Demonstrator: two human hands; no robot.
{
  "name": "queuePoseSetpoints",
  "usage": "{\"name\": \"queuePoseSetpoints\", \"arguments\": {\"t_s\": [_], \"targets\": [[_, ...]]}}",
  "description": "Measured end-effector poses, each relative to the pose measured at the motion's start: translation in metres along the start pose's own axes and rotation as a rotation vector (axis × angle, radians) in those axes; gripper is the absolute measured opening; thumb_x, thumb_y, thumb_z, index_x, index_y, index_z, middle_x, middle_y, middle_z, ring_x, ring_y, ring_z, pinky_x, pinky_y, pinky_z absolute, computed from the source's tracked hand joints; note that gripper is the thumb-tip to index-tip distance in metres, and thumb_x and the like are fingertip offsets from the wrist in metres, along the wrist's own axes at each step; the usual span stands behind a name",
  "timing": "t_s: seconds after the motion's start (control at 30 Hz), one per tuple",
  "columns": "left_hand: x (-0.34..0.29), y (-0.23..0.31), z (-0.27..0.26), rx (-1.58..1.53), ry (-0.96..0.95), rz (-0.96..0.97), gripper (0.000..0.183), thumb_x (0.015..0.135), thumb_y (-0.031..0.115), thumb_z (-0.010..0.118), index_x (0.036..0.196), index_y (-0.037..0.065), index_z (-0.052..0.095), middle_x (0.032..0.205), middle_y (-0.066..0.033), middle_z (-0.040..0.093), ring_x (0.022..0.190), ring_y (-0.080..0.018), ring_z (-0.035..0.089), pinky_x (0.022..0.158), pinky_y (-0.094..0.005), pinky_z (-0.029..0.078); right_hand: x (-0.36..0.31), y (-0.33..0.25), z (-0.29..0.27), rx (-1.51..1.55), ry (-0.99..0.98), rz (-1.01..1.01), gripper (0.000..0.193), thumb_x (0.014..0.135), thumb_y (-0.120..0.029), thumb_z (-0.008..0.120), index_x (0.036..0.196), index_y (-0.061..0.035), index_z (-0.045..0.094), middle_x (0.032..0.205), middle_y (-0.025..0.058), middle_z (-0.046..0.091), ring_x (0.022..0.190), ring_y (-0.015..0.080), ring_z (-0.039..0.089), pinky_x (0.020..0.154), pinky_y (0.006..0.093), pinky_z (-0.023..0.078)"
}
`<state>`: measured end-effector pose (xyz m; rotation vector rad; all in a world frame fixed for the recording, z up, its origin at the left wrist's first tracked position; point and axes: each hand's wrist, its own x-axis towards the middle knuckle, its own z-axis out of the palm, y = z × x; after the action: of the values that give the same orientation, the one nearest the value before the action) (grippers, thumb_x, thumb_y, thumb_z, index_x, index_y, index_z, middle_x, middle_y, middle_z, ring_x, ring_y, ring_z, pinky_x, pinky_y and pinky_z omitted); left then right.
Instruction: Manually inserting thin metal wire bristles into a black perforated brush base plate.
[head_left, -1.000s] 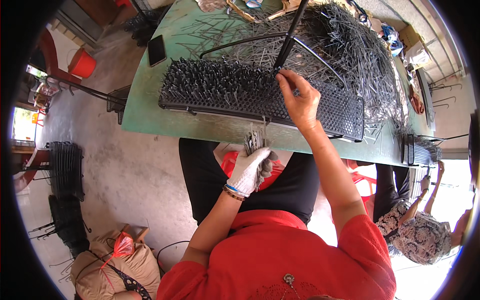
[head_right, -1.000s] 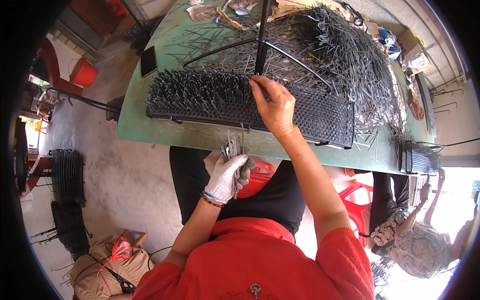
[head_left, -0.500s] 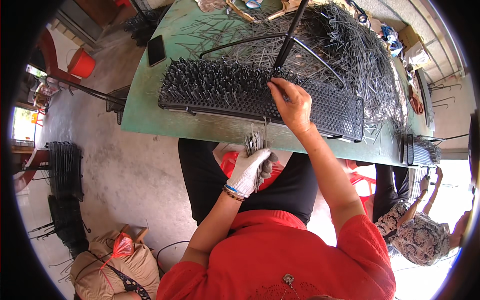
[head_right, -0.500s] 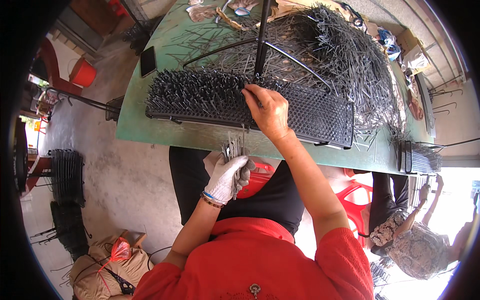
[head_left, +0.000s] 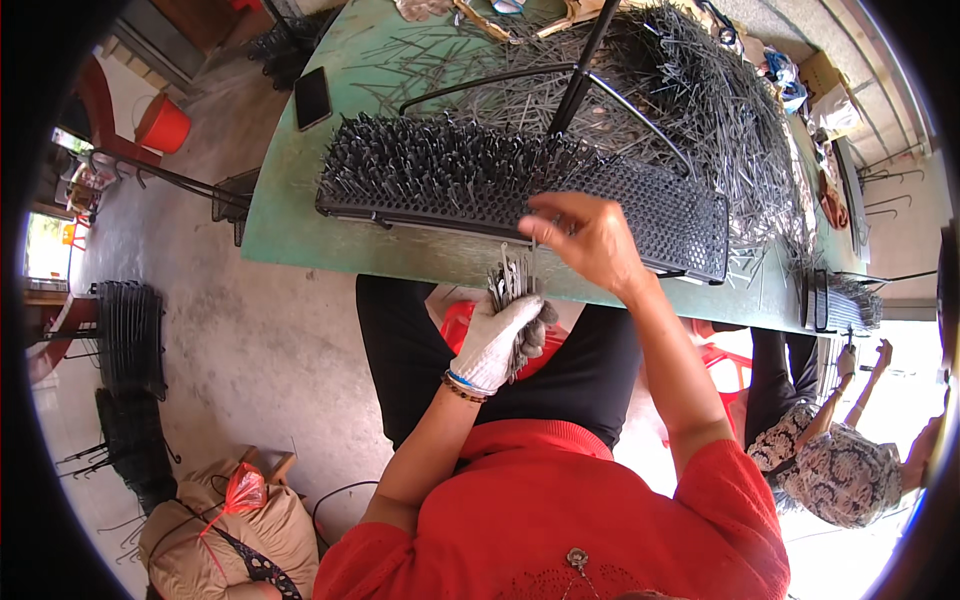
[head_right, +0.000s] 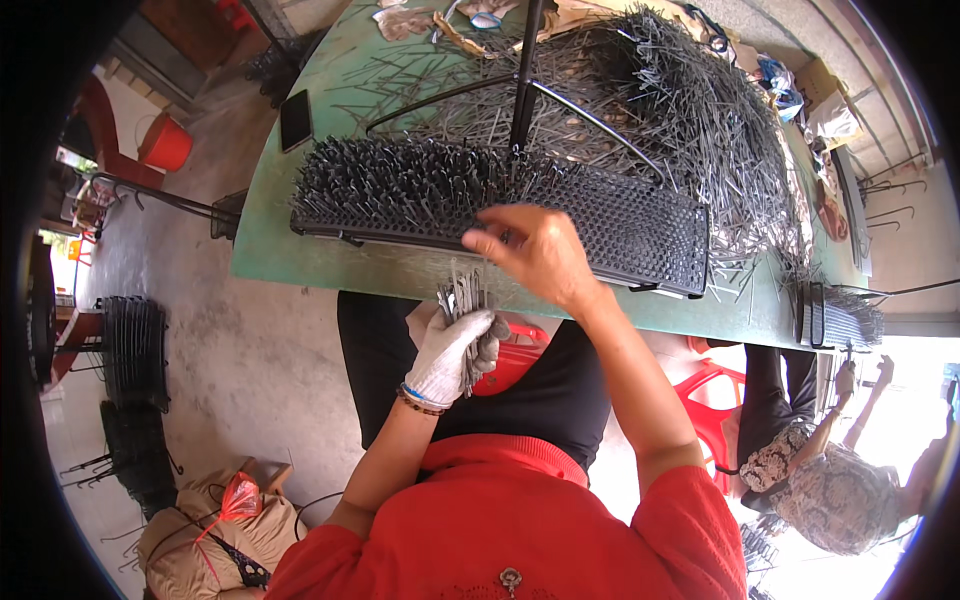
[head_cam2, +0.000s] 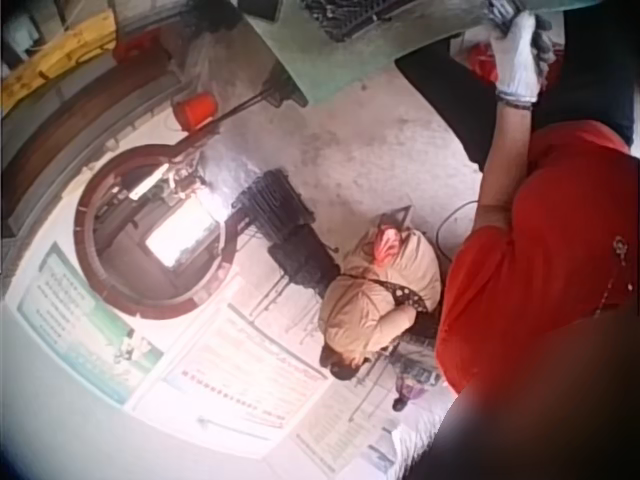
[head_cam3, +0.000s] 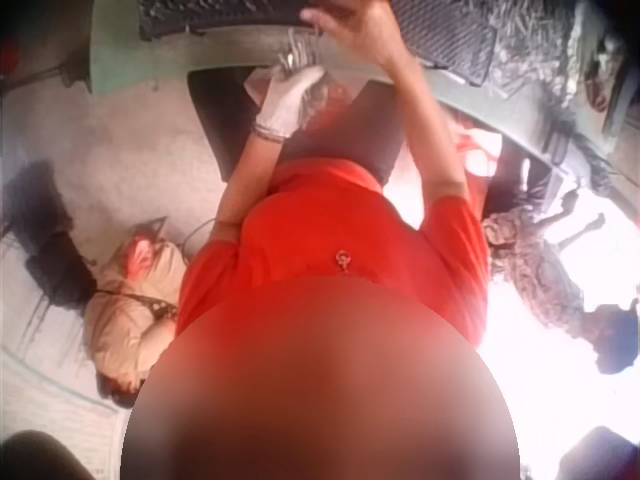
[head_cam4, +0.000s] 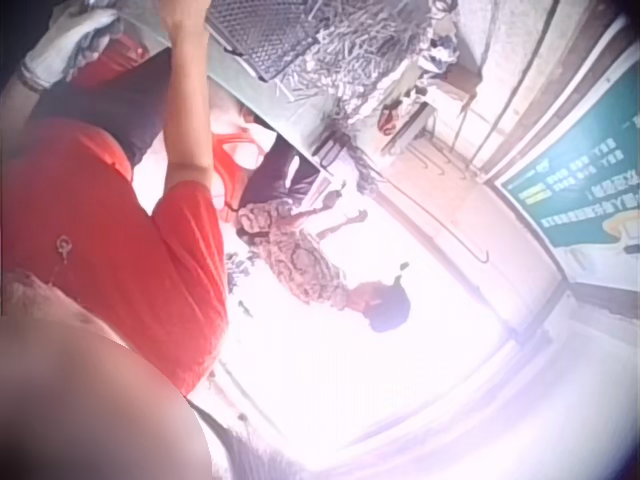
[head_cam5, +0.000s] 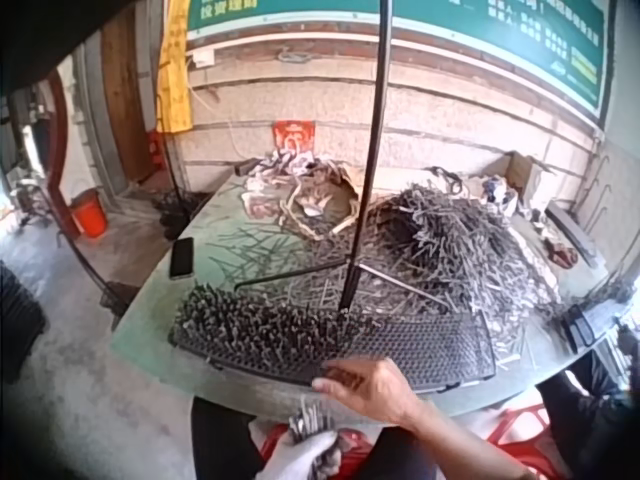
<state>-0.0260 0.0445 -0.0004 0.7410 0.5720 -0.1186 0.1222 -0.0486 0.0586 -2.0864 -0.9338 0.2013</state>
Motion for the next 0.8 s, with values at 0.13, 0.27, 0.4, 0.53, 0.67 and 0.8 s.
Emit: {"name": "queuePoseSetpoints", "arguments": {"t_s": [0.13, 0.27, 0.4, 0.53, 0.67, 0.8], "targets": [[0.002, 0.004, 0.006, 0.061, -0.033, -0.019, 0.018, 0.092, 0.017, 0.058, 0.086, 0.001, 0.064, 0.062, -0.0028, 0.062, 0.044, -0.0075, 0.055, 0.039, -0.0197, 0.045, -0.011, 0.014, 0.0, 0.412, -0.06, 0.2, 0.019, 0.086, -0.01, 0.069, 0.099, 0.0024, 0.067, 0.081, 0.0084, 0.069, 0.07, 0.0103, 0.062, 0.06, 0.0234, 0.05], [-0.001, 0.007, 0.007, 0.031, -0.066, -0.089, 0.017, 0.092, 0.017, 0.057, 0.091, 0.002, 0.063, 0.065, -0.0035, 0.062, 0.048, -0.0083, 0.057, 0.042, -0.0203, 0.046, 0.001, 0.012, -0.013, 0.359, 0.304, 0.123, 0.016, 0.087, -0.006, 0.066, 0.099, 0.0032, 0.064, 0.082, 0.0067, 0.069, 0.074, 0.0093, 0.063, 0.065, 0.0227, 0.05], [0.007, -0.01, -0.007, -0.02, -0.056, -0.182, 0.017, 0.093, 0.018, 0.056, 0.103, 0.005, 0.059, 0.072, -0.0042, 0.064, 0.053, -0.0106, 0.06, 0.044, -0.0209, 0.048, 0.018, 0.014, -0.009, 0.081, 0.559, -0.121, 0.015, 0.085, -0.006, 0.069, 0.099, -0.0004, 0.065, 0.083, 0.0069, 0.07, 0.071, 0.0078, 0.062, 0.066, 0.0233, 0.05], [0.004, -0.007, -0.008, -0.018, -0.117, -0.262, 0.019, 0.093, 0.017, 0.057, 0.109, 0.007, 0.057, 0.075, -0.0045, 0.064, 0.056, -0.0122, 0.062, 0.046, -0.0226, 0.051, 0.025, 0.03, -0.006, 0.004, 0.586, -0.179, 0.016, 0.083, -0.006, 0.071, 0.098, -0.0023, 0.065, 0.082, 0.0082, 0.07, 0.069, 0.0096, 0.063, 0.065, 0.0248, 0.051], [-0.001, -0.002, -0.001, -0.038, -0.136, -0.191, 0.019, 0.091, 0.014, 0.06, 0.108, 0.005, 0.057, 0.079, -0.0064, 0.065, 0.064, -0.016, 0.065, 0.056, -0.028, 0.057, 0.025, 0.035, 0.0, -0.158, 0.568, -0.276, 0.014, 0.081, -0.005, 0.071, 0.094, -0.0034, 0.067, 0.083, 0.0087, 0.069, 0.067, 0.0168, 0.064, 0.063, 0.028, 0.051], [0.001, -0.006, -0.003, -0.044, -0.155, -0.128, 0.021, 0.089, 0.012, 0.063, 0.107, 0.004, 0.057, 0.082, -0.0085, 0.065, 0.07, -0.0194, 0.067, 0.062, -0.033, 0.06, 0.025, 0.031, 0.002, -0.297, 0.473, -0.399, 0.014, 0.078, -0.006, 0.072, 0.091, -0.0048, 0.068, 0.082, 0.0095, 0.068, 0.07, 0.025, 0.064, 0.067, 0.0337, 0.051]]}}
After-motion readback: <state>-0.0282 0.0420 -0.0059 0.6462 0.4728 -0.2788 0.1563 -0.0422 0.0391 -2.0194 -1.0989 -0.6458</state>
